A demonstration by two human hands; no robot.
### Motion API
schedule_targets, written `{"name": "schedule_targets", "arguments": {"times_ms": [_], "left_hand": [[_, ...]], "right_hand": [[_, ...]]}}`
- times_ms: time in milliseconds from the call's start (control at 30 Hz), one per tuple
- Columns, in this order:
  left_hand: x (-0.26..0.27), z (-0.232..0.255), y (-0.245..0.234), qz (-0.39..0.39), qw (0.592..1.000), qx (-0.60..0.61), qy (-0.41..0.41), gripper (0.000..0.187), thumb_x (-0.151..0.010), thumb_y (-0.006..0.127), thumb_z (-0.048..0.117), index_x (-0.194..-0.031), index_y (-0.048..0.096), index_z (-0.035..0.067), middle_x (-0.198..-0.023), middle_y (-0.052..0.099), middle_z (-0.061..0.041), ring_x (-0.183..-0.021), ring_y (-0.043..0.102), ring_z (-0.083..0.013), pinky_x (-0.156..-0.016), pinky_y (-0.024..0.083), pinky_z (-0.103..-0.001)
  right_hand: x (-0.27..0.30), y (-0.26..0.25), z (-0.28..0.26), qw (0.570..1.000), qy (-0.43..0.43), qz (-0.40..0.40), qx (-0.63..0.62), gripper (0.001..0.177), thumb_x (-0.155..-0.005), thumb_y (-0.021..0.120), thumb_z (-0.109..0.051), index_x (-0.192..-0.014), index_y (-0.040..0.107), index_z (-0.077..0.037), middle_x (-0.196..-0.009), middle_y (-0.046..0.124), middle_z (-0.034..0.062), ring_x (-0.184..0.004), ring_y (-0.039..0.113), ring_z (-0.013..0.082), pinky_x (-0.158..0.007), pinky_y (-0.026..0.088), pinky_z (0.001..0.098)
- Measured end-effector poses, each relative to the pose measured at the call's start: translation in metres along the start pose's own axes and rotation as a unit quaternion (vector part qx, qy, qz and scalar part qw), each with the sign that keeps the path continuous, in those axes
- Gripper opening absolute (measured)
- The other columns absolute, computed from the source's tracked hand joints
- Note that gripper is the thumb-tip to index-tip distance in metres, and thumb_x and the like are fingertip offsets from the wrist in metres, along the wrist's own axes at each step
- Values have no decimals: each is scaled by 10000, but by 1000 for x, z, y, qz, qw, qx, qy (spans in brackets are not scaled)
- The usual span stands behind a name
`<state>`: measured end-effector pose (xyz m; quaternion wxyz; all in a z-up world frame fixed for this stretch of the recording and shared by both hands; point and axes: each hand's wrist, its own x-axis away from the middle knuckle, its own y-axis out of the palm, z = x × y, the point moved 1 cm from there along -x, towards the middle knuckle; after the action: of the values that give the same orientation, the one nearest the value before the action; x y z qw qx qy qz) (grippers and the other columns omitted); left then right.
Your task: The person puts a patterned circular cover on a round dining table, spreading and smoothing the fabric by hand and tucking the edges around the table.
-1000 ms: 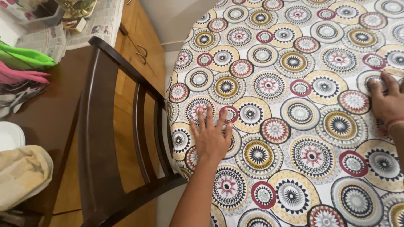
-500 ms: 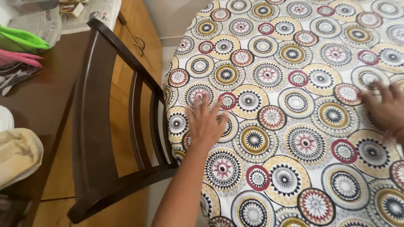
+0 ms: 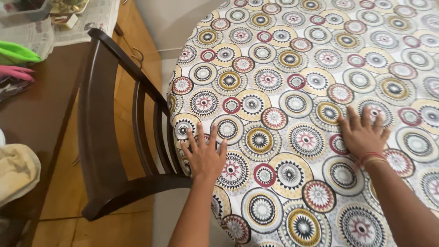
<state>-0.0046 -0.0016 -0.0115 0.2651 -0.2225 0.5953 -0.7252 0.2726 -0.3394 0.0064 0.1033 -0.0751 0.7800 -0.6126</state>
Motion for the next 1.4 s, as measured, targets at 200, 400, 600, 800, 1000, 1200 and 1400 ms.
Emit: {"name": "schedule_targets", "arguments": {"times_ms": [200,400,600,800,1000,1200,1400], "left_hand": [[-6,-2,-3,-77,996,-36,16,688,-998,193,681,-1619,98,401,-1708,-9,-80,-1541,-12,-422,-1198,37,-649],[22,11,-2,-106,993,-50,22,687,-989,210,650,-1614,64,405,-1709,-46,-61,-1529,-19,-413,-1171,27,-671],[107,8,25,-89,990,52,93,593,-1033,326,579,-1597,230,422,-1729,23,-70,-1575,-17,-382,-1217,-33,-654],[147,7,59,-83,974,177,-114,760,-1036,402,623,-1638,68,303,-1690,-3,-259,-1525,-15,-502,-1175,89,-651],[131,4,105,72,806,582,-78,882,-1020,562,394,-1642,-14,148,-1682,180,-273,-1536,264,-438,-1212,283,-439],[130,-7,112,66,831,550,-62,824,-1057,466,459,-1641,-33,164,-1687,155,-287,-1521,257,-459,-1194,295,-483],[139,-6,72,-73,852,495,-154,844,-1007,417,529,-1643,-87,297,-1591,378,-278,-1346,498,-500,-1111,399,-531]], "right_hand": [[62,28,25,990,-82,-14,110,640,-989,256,-602,-1599,230,-414,-1710,117,80,-1536,81,446,-1173,73,695],[135,36,15,997,-65,-8,37,654,-961,310,-619,-1571,262,-391,-1707,135,58,-1522,100,445,-1161,91,690],[212,43,-30,993,-92,29,62,655,-1003,282,-592,-1599,281,-322,-1700,182,107,-1532,130,458,-1150,113,719],[289,48,-101,977,-191,86,48,608,-1066,297,-544,-1593,340,-243,-1662,247,146,-1517,214,392,-1183,122,630],[336,20,-89,967,-253,19,-2,587,-1042,296,-545,-1563,405,-298,-1645,335,68,-1534,273,285,-1237,169,477],[314,-8,25,992,-104,57,31,615,-1031,295,-612,-1559,425,-325,-1674,297,93,-1544,234,320,-1246,129,449],[267,-41,135,998,16,44,45,673,-1037,249,-659,-1595,376,-305,-1693,247,119,-1543,197,367,-1243,122,471]]}}
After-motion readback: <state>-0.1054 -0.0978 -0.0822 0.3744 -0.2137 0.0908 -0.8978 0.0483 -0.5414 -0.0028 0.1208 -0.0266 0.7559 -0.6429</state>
